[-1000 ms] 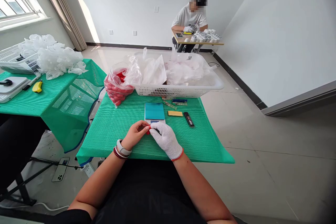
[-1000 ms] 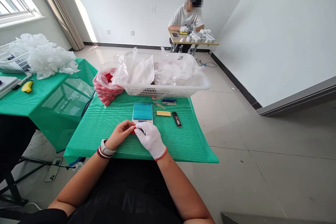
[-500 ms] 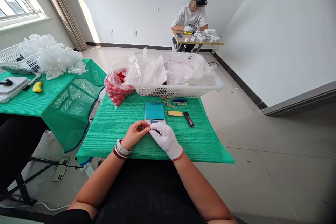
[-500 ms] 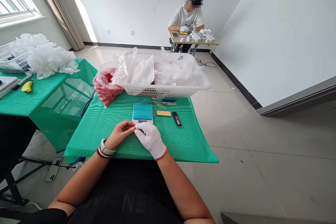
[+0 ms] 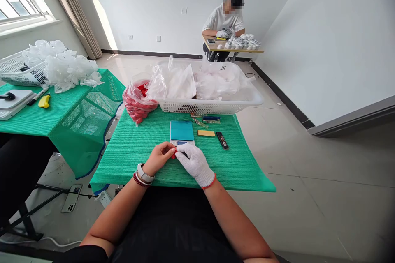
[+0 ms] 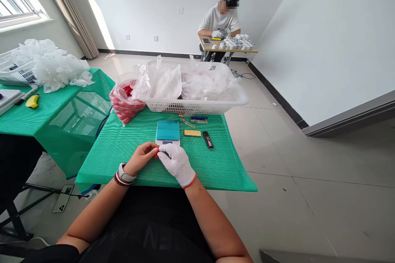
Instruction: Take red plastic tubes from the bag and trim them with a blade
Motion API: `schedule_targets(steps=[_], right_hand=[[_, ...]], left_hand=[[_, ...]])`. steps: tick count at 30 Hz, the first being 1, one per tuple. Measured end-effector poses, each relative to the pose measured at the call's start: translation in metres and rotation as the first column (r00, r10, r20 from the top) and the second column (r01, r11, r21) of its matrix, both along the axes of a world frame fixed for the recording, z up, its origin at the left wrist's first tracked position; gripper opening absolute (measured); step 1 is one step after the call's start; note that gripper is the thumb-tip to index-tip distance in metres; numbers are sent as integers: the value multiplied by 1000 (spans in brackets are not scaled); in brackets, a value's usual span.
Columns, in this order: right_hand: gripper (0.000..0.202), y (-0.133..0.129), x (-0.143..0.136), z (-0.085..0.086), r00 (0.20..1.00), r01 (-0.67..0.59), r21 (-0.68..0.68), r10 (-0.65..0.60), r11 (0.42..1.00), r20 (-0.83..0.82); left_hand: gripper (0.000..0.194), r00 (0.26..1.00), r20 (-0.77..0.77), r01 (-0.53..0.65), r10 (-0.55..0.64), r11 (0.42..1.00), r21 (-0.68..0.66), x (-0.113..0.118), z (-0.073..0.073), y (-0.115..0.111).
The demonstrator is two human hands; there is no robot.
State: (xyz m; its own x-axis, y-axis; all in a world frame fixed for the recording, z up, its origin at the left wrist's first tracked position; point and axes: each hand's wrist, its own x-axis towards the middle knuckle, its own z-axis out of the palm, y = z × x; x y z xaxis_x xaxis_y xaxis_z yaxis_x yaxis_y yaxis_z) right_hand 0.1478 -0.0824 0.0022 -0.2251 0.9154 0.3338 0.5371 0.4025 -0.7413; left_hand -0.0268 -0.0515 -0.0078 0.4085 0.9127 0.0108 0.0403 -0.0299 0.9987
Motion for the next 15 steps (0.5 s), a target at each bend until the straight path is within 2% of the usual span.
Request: schedule_targets(steps=[15], right_hand=[[17, -1, -1, 4, 1000, 9, -12, -9, 1000, 23]], left_hand=[[36, 1000, -22, -2, 2, 1000, 15, 1, 2, 0]])
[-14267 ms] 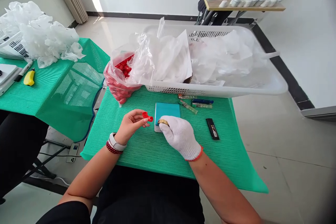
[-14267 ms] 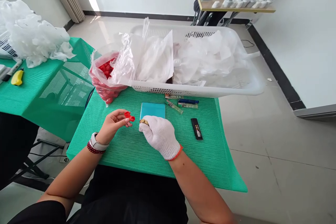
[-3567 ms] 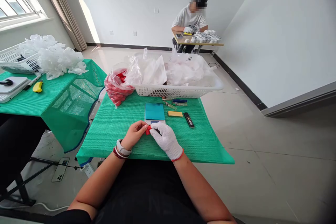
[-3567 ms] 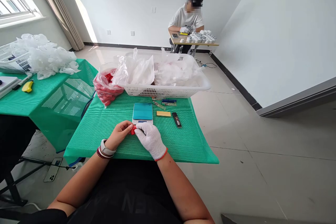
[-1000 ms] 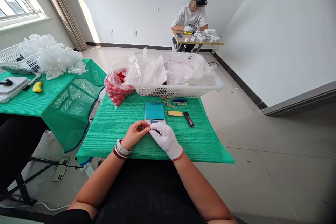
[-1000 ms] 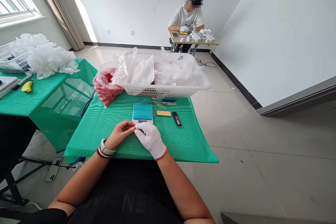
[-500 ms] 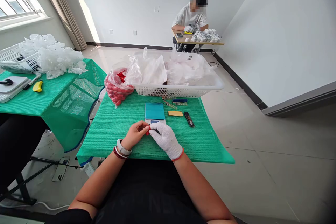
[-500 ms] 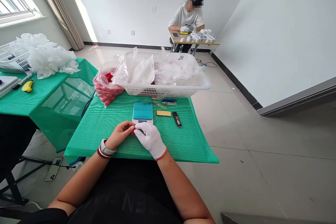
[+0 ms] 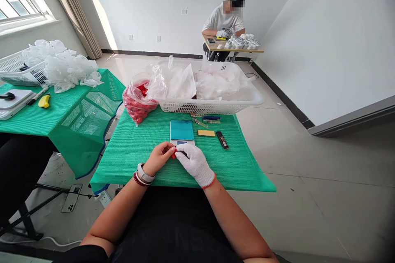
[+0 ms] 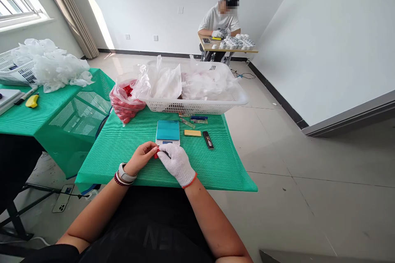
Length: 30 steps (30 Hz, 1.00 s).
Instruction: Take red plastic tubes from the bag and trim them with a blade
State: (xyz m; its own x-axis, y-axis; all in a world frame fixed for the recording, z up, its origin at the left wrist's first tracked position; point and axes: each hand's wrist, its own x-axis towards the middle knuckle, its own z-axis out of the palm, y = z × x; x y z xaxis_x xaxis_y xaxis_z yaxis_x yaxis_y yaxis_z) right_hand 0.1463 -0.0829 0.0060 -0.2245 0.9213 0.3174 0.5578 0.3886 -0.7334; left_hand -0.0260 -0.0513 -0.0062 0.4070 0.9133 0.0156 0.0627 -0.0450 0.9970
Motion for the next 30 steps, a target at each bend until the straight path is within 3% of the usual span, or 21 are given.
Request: schedule_targets(steps=[24, 30], right_hand=[[19, 1, 1, -4, 999, -17, 14, 17, 1000, -43], [19, 2, 1, -6, 998, 6, 50, -3, 999, -56]], left_hand=[[32, 1000, -2, 18, -18, 1000, 5, -1, -4, 0], [34, 998, 30, -47, 47, 999, 15, -1, -5, 0]])
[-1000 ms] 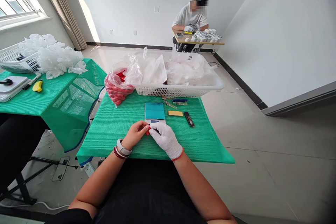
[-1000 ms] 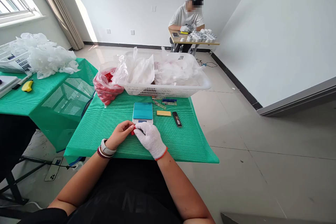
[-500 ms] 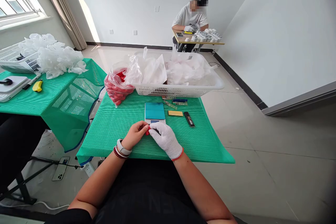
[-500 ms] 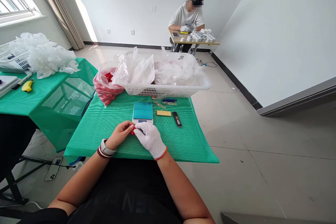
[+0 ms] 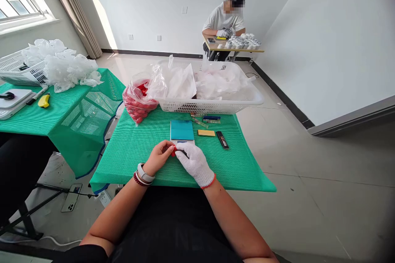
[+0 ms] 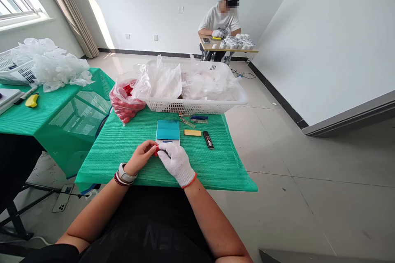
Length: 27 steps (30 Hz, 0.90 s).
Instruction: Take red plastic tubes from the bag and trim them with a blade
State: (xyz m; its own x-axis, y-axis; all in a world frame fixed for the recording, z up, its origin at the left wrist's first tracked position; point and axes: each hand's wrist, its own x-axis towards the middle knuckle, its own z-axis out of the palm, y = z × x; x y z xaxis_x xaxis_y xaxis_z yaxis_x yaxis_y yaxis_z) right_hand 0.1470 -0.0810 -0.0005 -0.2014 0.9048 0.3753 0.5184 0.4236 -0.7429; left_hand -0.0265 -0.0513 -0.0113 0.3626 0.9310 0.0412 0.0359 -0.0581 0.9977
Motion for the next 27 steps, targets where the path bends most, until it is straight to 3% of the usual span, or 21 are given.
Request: schedule_targets(steps=[9, 15, 27], right_hand=[[16, -1, 3, -5, 997, 75, 36, -74, 997, -36], [17, -1, 3, -3, 999, -14, 53, 16, 999, -31], [17, 1, 2, -5, 998, -5, 56, 8, 998, -55]], left_hand=[[39, 996, 40, -72, 75, 995, -67, 1, -2, 2], [41, 985, 129, -104, 119, 987, -120, 1, -1, 2], [39, 974, 175, -115, 147, 977, -182, 0, -3, 3]])
